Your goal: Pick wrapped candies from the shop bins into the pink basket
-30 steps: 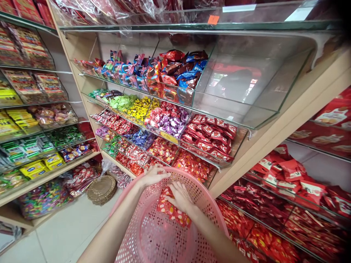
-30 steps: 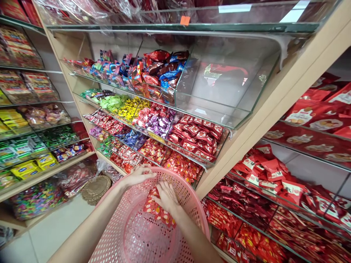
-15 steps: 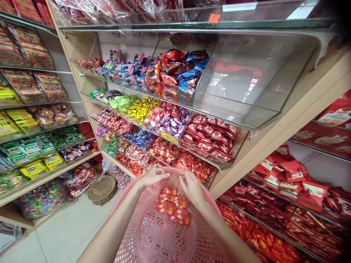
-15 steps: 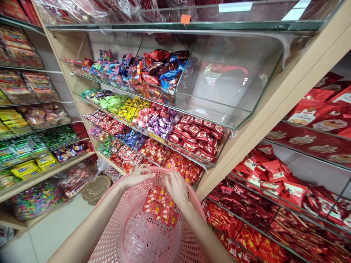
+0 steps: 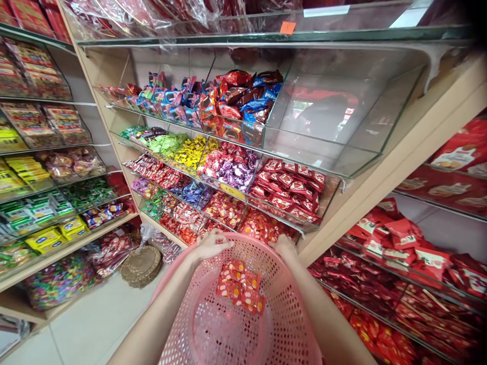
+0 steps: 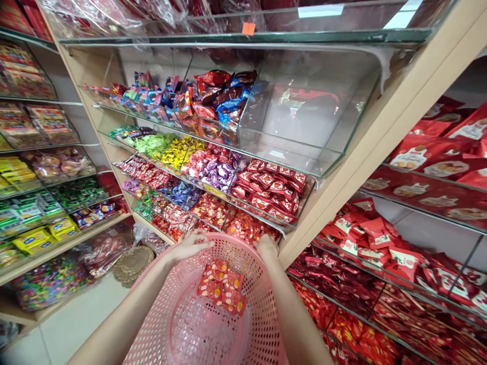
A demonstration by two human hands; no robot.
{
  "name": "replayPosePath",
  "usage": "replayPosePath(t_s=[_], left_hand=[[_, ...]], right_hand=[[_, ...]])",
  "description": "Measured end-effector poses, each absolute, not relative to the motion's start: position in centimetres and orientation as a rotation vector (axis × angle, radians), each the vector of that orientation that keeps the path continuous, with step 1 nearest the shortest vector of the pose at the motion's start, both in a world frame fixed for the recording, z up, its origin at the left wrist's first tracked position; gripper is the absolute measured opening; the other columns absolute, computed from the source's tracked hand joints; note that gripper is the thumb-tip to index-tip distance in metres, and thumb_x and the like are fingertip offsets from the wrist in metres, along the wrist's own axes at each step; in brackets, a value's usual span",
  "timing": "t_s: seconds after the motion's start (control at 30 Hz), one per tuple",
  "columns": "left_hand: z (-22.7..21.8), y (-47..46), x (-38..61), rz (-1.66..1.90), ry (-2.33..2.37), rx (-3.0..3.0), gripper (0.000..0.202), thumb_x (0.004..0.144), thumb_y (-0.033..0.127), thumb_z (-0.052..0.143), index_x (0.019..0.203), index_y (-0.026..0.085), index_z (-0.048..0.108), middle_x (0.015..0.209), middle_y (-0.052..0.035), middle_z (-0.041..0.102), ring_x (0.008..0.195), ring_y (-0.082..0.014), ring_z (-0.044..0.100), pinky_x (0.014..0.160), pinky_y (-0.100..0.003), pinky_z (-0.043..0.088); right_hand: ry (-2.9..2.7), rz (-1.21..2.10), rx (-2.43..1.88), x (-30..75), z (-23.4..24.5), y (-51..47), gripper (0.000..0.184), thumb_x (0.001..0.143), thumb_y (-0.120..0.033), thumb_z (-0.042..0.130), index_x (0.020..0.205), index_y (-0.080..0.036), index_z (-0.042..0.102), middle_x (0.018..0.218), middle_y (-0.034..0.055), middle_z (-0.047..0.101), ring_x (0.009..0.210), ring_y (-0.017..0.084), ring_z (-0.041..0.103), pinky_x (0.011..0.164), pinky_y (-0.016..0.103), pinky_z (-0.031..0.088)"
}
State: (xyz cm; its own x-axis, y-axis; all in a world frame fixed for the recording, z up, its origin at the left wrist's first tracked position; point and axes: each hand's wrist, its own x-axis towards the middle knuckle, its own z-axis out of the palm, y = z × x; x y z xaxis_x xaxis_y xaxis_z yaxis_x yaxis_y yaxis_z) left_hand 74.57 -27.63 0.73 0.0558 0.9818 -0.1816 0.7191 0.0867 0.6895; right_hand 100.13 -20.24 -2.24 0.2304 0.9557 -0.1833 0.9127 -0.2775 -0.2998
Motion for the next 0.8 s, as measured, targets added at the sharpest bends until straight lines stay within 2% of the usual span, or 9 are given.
replayPosePath(t_s=[0.13, 0.3, 0.4, 0.5, 0.57, 0.67, 0.8], left_hand=[[0.7, -27.8, 74.3, 0.535, 1.733, 1.67, 0.052, 0.063, 0.071, 0.046, 0.082, 0.026, 0.066, 0.126, -0.0018, 0.045, 0.122, -0.03, 0.03, 0.105, -0.049, 0.009], [0.8, -28.0, 74.1, 0.555, 1.723, 1.675, 0.051, 0.064, 0.07, 0.046, 0.073, 0.024, 0.064, 0.127, -0.0011, 0.045, 0.119, -0.0306, 0.032, 0.103, -0.051, 0.011], [0.9, -28.0, 74.2, 0.554, 1.717, 1.674, 0.05, 0.065, 0.07, 0.046, 0.073, 0.023, 0.063, 0.128, -0.0009, 0.045, 0.119, -0.03, 0.032, 0.103, -0.051, 0.012], [0.8, -28.0, 74.2, 0.545, 1.717, 1.685, 0.05, 0.066, 0.069, 0.045, 0.073, 0.023, 0.063, 0.127, -0.001, 0.045, 0.119, -0.0298, 0.032, 0.103, -0.051, 0.01], [0.7, -28.0, 74.2, 0.539, 1.723, 1.686, 0.049, 0.066, 0.068, 0.046, 0.075, 0.024, 0.064, 0.127, -0.0008, 0.045, 0.121, -0.031, 0.031, 0.104, -0.051, 0.008], [0.6, -27.9, 74.3, 0.529, 1.729, 1.687, 0.049, 0.065, 0.069, 0.046, 0.08, 0.027, 0.066, 0.127, -0.0001, 0.045, 0.122, -0.0325, 0.029, 0.104, -0.052, 0.006], [0.5, -27.9, 74.4, 0.517, 1.732, 1.691, 0.053, 0.063, 0.072, 0.044, 0.082, 0.028, 0.066, 0.13, -0.0005, 0.044, 0.123, -0.0334, 0.029, 0.103, -0.054, 0.006]], right_hand=[[-1.729, 0.536, -2.378, 100.1, -2.9, -20.0, 0.033, 0.064, -0.037, 0.065, 0.088, -0.015, 0.065, 0.099, 0.0181, 0.064, 0.096, 0.025, 0.059, 0.073, 0.033, 0.047], [-1.66, 0.593, -2.327, 100.2, -3.2, -19.9, 0.029, 0.063, -0.033, 0.062, 0.083, -0.012, 0.065, 0.098, 0.0209, 0.063, 0.094, 0.029, 0.059, 0.072, 0.036, 0.047], [-1.613, 0.653, -2.251, 100.5, -2.8, -20.0, 0.023, 0.065, -0.035, 0.06, 0.072, -0.013, 0.064, 0.083, 0.0189, 0.066, 0.088, 0.029, 0.061, 0.066, 0.033, 0.047], [-1.552, 0.826, -2.137, 100.6, -1.9, -20.5, 0.026, 0.069, -0.039, 0.056, 0.057, -0.016, 0.056, 0.05, 0.0096, 0.059, 0.058, 0.021, 0.061, 0.048, 0.026, 0.044], [-1.501, 0.98, -2.042, 100.6, -1.2, -20.9, 0.031, 0.072, -0.041, 0.053, 0.051, -0.018, 0.049, 0.037, 0.0025, 0.049, 0.039, 0.014, 0.051, 0.037, 0.022, 0.038], [-1.438, 1.156, -1.887, 100.6, -0.2, -21.6, 0.034, 0.075, -0.044, 0.051, 0.053, -0.019, 0.043, 0.038, -0.0025, 0.045, 0.031, 0.007, 0.04, 0.033, 0.017, 0.033], [-1.251, 1.382, -1.533, 100.6, 0.6, -22.4, 0.031, 0.074, -0.046, 0.056, 0.065, -0.019, 0.044, 0.049, -0.0039, 0.05, 0.038, 0.005, 0.043, 0.034, 0.013, 0.033]])
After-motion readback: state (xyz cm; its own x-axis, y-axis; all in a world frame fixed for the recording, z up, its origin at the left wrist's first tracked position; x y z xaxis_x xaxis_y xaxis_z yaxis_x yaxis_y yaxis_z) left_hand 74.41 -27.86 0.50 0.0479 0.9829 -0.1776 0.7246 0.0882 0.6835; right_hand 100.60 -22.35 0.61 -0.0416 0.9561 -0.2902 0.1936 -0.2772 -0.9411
